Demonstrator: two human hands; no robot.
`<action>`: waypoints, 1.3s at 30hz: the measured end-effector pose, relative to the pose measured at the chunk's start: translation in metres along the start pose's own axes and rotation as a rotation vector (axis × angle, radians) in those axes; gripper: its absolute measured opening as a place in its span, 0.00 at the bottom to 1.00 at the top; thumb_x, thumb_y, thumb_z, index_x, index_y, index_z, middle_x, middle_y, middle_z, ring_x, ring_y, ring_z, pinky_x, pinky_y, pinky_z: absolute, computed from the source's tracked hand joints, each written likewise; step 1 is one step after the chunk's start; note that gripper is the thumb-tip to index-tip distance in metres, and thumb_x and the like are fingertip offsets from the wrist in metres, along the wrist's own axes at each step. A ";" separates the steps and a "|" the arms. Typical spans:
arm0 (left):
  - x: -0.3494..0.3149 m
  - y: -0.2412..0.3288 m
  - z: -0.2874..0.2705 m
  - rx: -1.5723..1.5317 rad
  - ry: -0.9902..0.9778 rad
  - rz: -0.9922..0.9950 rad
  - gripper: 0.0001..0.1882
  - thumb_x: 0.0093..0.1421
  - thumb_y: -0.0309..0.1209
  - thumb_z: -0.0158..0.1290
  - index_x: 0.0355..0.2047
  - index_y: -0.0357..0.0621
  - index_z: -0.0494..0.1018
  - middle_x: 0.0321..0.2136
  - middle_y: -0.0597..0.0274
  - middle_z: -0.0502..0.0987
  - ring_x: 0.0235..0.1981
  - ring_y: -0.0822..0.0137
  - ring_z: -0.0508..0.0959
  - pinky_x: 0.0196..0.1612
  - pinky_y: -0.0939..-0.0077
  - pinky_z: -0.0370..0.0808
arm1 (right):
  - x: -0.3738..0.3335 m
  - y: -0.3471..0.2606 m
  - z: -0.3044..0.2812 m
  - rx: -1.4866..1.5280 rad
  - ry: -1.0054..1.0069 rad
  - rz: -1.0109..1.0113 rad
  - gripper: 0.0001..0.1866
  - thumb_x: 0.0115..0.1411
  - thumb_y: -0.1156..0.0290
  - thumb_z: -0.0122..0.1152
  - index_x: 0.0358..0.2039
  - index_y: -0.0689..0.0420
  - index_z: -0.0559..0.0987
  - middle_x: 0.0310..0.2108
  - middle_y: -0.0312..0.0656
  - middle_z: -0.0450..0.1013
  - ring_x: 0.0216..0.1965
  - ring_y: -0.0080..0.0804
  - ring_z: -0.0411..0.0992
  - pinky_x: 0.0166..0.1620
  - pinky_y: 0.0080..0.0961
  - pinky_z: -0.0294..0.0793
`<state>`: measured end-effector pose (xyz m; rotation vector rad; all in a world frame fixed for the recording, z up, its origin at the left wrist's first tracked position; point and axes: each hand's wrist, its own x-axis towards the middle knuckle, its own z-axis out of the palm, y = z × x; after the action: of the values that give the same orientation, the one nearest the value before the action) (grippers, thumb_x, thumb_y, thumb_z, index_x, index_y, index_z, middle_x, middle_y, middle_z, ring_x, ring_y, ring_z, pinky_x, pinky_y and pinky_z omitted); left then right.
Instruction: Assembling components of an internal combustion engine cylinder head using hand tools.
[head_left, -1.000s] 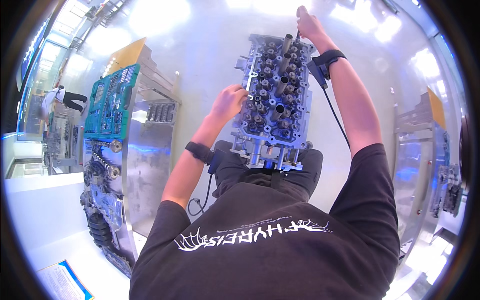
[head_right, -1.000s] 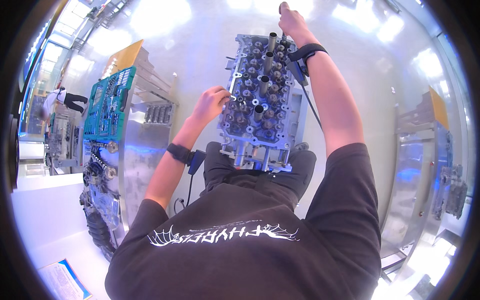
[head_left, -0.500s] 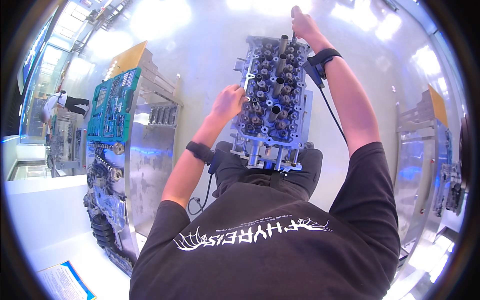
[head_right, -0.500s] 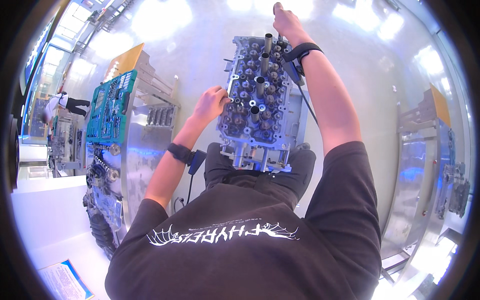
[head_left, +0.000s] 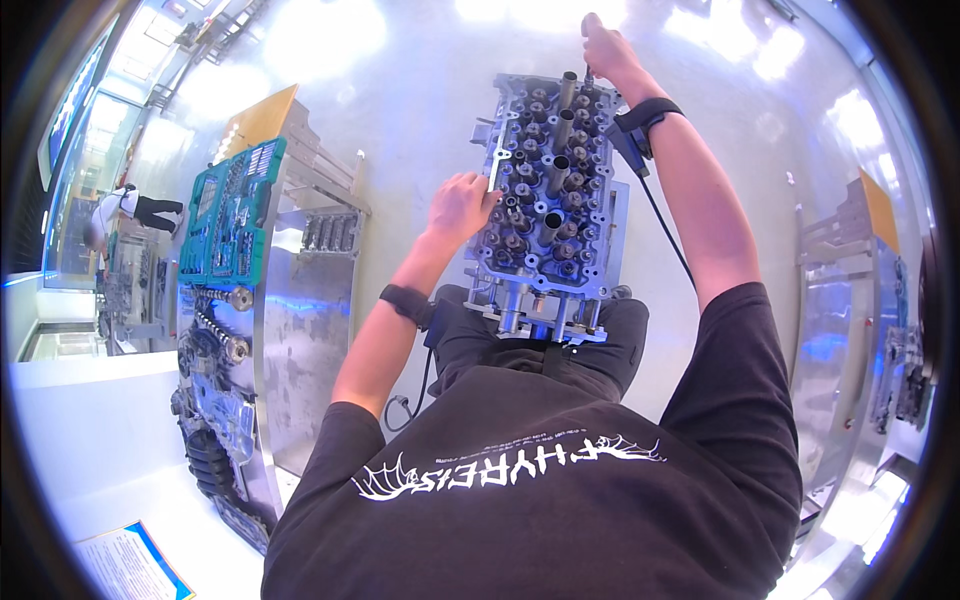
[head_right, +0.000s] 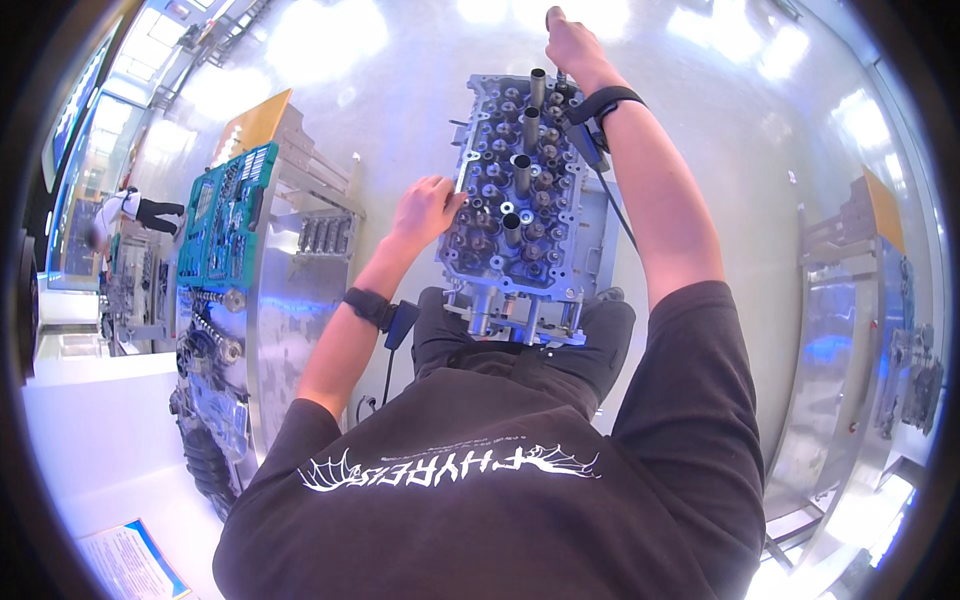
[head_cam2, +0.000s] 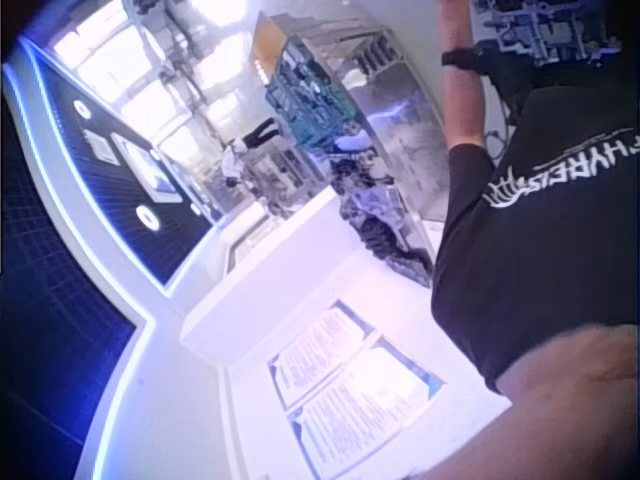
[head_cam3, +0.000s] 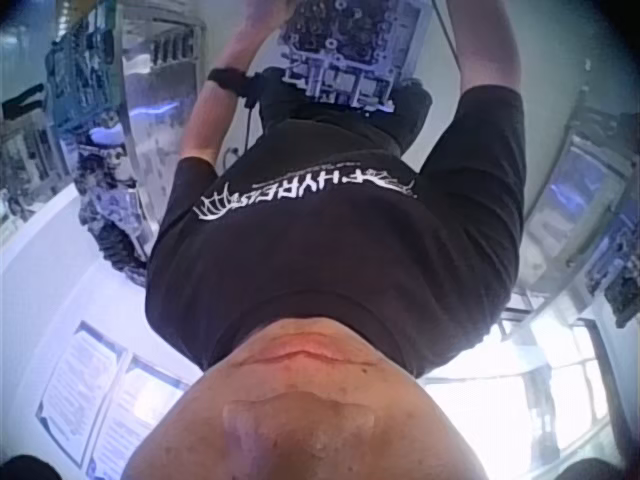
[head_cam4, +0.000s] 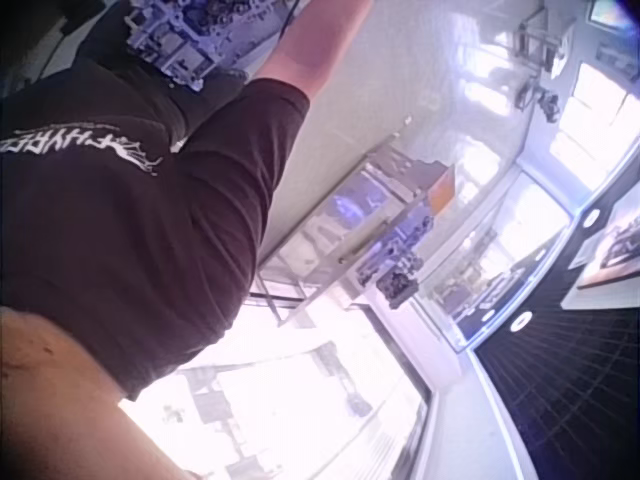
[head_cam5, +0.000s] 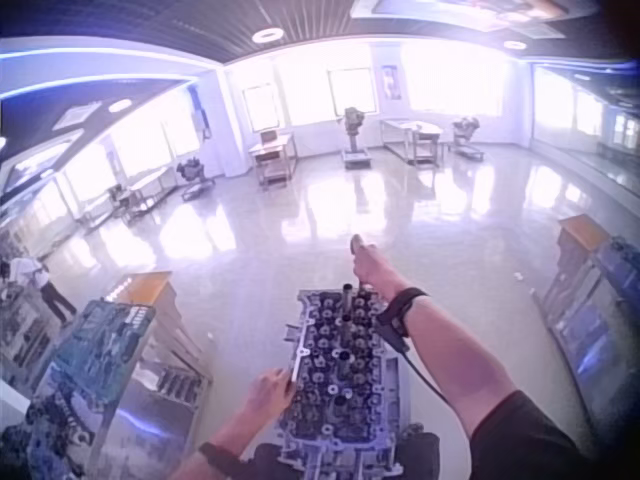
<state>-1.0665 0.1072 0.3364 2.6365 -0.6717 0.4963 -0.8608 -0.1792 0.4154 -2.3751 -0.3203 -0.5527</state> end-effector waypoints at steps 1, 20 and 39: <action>0.002 0.003 0.001 0.012 -0.004 -0.008 0.16 0.56 0.38 0.58 0.21 0.39 0.71 0.21 0.54 0.73 0.28 0.51 0.75 0.34 0.58 0.71 | 0.000 0.003 -0.003 -0.005 0.004 0.004 0.10 0.55 0.80 0.52 0.38 0.59 0.67 0.20 0.52 0.72 0.23 0.48 0.74 0.22 0.41 0.68; 0.008 0.007 -0.015 -0.193 -0.188 -0.405 0.25 0.67 0.46 0.41 0.26 0.37 0.77 0.26 0.45 0.77 0.32 0.44 0.77 0.36 0.53 0.71 | 0.003 -0.026 -0.026 -0.002 -0.180 0.156 0.13 0.55 0.81 0.47 0.42 0.60 0.64 0.30 0.54 0.76 0.21 0.41 0.75 0.26 0.35 0.74; -0.060 0.071 0.011 -0.315 0.197 -0.073 0.12 0.57 0.27 0.52 0.17 0.42 0.66 0.18 0.61 0.68 0.24 0.58 0.70 0.31 0.63 0.62 | 0.031 -0.035 -0.070 -0.506 -0.316 -0.409 0.13 0.51 0.83 0.53 0.38 0.59 0.78 0.39 0.48 0.74 0.44 0.49 0.73 0.47 0.39 0.73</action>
<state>-1.1501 0.0677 0.3207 2.2737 -0.5400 0.5693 -0.8674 -0.1968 0.4970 -2.9120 -0.9147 -0.4773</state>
